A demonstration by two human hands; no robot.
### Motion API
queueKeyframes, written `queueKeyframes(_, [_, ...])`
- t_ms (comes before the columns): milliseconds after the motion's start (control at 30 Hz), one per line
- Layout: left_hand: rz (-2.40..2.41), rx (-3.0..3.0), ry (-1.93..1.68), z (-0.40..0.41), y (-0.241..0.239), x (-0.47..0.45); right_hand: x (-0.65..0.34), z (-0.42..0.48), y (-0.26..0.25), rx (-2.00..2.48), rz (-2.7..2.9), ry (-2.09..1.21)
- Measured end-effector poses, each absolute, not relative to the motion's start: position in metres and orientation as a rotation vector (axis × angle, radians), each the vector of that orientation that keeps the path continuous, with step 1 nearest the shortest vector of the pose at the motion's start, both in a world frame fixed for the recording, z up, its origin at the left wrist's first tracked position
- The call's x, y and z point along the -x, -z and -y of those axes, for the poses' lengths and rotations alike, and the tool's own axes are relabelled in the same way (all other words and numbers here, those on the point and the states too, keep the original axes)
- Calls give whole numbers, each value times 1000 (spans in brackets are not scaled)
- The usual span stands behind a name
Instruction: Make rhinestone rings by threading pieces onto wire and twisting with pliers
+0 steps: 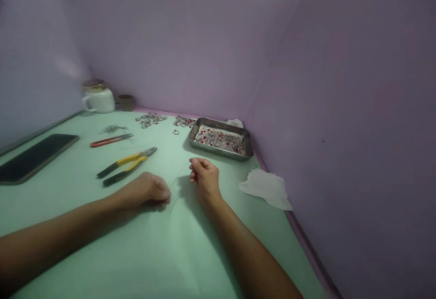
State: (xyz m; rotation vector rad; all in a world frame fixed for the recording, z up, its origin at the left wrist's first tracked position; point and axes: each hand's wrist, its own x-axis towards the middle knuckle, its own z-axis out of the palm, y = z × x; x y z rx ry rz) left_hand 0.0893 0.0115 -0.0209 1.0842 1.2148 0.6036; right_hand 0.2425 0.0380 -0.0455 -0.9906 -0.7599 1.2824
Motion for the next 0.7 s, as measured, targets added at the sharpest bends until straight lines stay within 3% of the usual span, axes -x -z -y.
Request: queueKeyframes(700, [-1203, -1219, -438, -10, 12, -84, -244, -36, 44, 1027, 876, -1223])
